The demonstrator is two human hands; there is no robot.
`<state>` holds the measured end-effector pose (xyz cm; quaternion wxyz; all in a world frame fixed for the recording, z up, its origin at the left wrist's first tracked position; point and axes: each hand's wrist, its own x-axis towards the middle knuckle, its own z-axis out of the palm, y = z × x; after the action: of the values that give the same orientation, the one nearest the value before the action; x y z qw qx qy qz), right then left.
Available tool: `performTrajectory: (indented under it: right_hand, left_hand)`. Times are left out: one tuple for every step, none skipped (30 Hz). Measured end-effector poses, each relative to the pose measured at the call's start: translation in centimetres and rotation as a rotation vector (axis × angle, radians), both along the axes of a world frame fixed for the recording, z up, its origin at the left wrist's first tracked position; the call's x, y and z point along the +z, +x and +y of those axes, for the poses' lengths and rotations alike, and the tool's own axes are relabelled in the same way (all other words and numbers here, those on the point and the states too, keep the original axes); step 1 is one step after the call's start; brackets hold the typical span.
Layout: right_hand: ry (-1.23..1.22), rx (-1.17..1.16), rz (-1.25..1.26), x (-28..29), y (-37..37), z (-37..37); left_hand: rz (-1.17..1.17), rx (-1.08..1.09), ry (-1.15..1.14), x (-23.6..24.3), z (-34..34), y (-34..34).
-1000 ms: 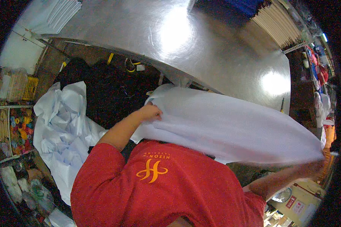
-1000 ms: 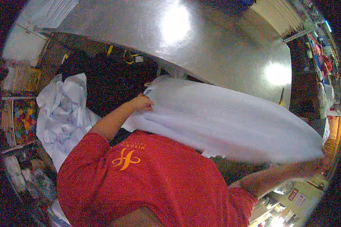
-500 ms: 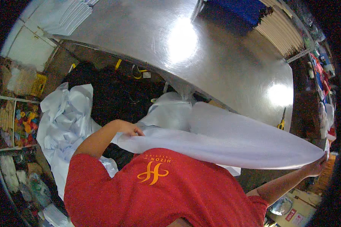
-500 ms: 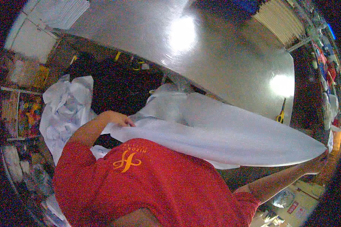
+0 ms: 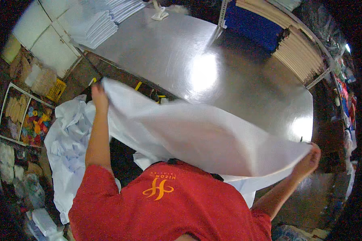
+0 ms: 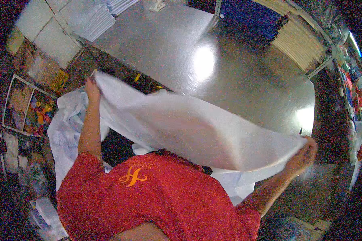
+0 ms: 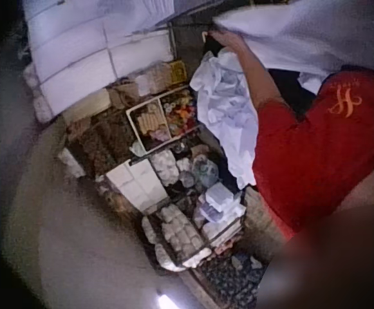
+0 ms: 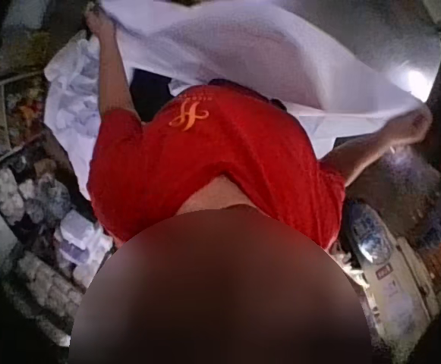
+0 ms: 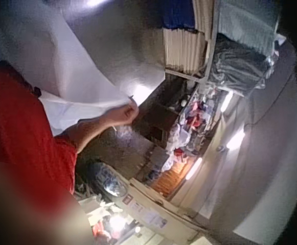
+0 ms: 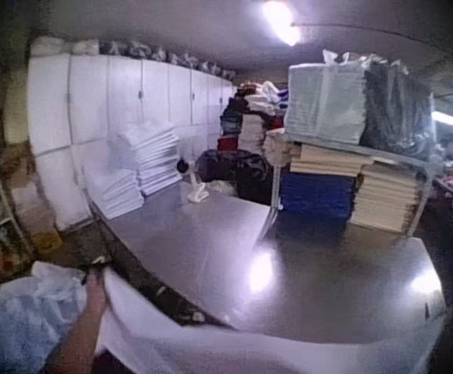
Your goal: The person spreads a large white sheet of fabric on a metal table, folds it, and uses yellow-handled scissors to cut along the fold. The person then unfolds the fabric and continues to handle and fold it.
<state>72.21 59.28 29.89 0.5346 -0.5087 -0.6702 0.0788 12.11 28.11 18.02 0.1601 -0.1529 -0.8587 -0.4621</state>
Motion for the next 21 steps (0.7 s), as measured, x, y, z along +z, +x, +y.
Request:
performTrajectory:
  right_hand:
    - [0.078,0.197,0.006,-0.6,-1.9,-0.9]
    - [-0.107,0.269,0.14,-1.4,-3.7,-1.8]
    - [-0.082,0.336,0.131,-2.0,-5.2,-2.1]
    - [-0.09,0.402,0.111,-2.6,-6.1,-2.6]
    - [-0.059,0.435,0.101,-3.0,-6.5,-2.6]
    - [-0.049,0.399,0.152,-3.7,-6.6,-2.4]
    - [-0.055,0.375,0.168,-4.3,-6.2,-2.0]
    - [-0.073,0.336,0.165,-5.0,-5.4,-1.4]
    - [-0.092,0.294,0.168,-5.7,-4.2,-0.9]
    - [-0.079,0.257,0.17,-6.5,-2.9,-0.4]
    - [-0.157,0.202,0.195,-7.3,-1.5,0.0]
    - [-0.206,0.153,0.21,-8.1,0.1,0.1]
    - [-0.304,0.094,0.233,-8.7,1.9,0.0]
    - [-0.221,0.045,0.274,-9.1,3.8,-0.5]
    - [-0.263,0.011,0.352,-9.6,5.6,-1.0]
    - [-0.251,-0.012,0.443,-9.7,7.5,-1.5]
    - [-0.18,-0.202,0.32,-9.8,9.1,-1.8]
    - [-0.153,-0.182,0.303,-10.4,9.8,-1.8]
    - [-0.08,-0.183,0.361,-10.5,10.5,-1.8]
    - [-0.107,-0.181,0.301,-10.9,10.5,-1.3]
    - [-0.114,-0.158,0.113,-11.1,10.4,-0.8]
  left_hand:
    - [0.237,-0.053,0.214,5.6,4.4,0.7]
    - [0.436,-0.089,0.225,11.7,8.6,2.6]
    - [0.518,-0.282,0.271,16.6,12.4,6.3]
    - [0.718,-0.441,0.306,19.8,15.9,11.4]
    - [0.852,-0.685,0.371,21.9,19.0,16.6]
    - [0.978,-0.942,0.438,23.4,21.0,21.7]
    - [1.066,-1.121,0.489,24.2,22.5,25.9]
    - [1.099,-1.117,0.541,23.7,22.8,27.5]
    - [1.034,-1.032,0.452,23.2,22.5,27.1]
    - [0.969,-0.955,0.363,22.0,21.3,25.4]
    - [0.902,-0.886,0.272,20.8,20.1,23.3]
    - [0.807,-0.765,0.113,19.2,18.9,20.3]
    - [0.783,-0.714,-0.074,18.0,16.9,16.5]
    - [0.846,-0.581,-0.171,17.0,14.7,12.6]
    - [0.814,-0.408,-0.251,15.8,11.8,9.0]
    - [0.753,-0.145,-0.372,14.7,8.1,6.0]
    - [0.673,-0.091,-0.274,13.2,4.0,4.0]
    - [0.681,0.1,-0.261,10.8,0.3,3.0]
    - [0.458,0.035,-0.474,6.4,-2.8,3.6]
    - [0.285,-0.033,-0.661,2.4,-5.7,4.3]
    - [0.063,-0.108,-0.864,-1.7,-8.1,5.0]
